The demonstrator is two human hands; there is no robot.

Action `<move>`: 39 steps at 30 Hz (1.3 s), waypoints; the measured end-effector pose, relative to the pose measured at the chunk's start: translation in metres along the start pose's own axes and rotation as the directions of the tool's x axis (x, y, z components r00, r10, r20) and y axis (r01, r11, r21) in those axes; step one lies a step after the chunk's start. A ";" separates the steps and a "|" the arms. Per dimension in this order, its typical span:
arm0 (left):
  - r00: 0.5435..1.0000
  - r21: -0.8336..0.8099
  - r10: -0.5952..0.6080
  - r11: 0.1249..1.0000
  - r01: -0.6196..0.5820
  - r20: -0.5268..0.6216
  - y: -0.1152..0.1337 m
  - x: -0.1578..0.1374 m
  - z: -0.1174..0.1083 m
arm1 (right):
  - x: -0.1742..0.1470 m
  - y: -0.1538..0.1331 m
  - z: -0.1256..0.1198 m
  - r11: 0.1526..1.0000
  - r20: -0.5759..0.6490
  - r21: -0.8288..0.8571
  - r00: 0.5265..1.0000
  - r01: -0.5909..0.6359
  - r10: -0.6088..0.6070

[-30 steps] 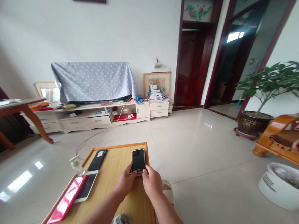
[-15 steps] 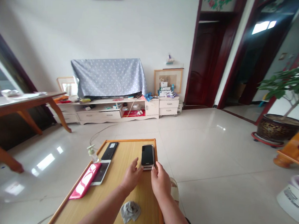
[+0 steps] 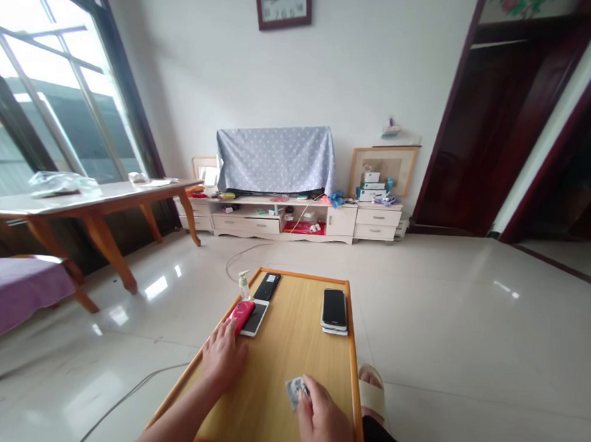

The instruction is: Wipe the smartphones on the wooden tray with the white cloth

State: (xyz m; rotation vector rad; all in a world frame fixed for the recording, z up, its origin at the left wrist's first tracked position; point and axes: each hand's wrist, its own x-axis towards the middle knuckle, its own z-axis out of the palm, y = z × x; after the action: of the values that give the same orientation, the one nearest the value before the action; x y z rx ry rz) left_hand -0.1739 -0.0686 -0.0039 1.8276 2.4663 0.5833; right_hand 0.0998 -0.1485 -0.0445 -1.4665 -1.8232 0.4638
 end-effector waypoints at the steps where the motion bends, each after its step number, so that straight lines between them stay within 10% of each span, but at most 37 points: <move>1: 0.999 0.018 -0.022 1.000 0.021 0.032 -0.008 0.000 -0.003 | -0.003 -0.002 0.003 1.000 0.002 -0.024 1.000 0.015 -0.015; 23: 0.990 -0.335 -0.119 0.932 0.137 0.075 -0.051 -0.003 -0.055 | -0.014 -0.019 0.006 0.999 0.023 -0.038 1.000 -0.016 0.017; 29: 0.995 -0.577 -0.099 0.812 0.089 0.014 -0.062 -0.029 -0.068 | -0.017 -0.017 0.008 1.000 0.029 -0.028 0.999 -0.012 0.013; 39: 0.964 -0.835 -0.015 0.496 0.236 0.264 -0.039 -0.098 -0.050 | -0.023 -0.040 -0.005 0.988 0.048 -0.143 0.997 -0.051 0.059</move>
State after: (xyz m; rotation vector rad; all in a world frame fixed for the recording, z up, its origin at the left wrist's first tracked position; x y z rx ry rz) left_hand -0.1908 -0.1836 0.0107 1.1650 1.5848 1.2303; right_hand 0.0778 -0.1821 -0.0212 -1.6176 -1.8937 0.4105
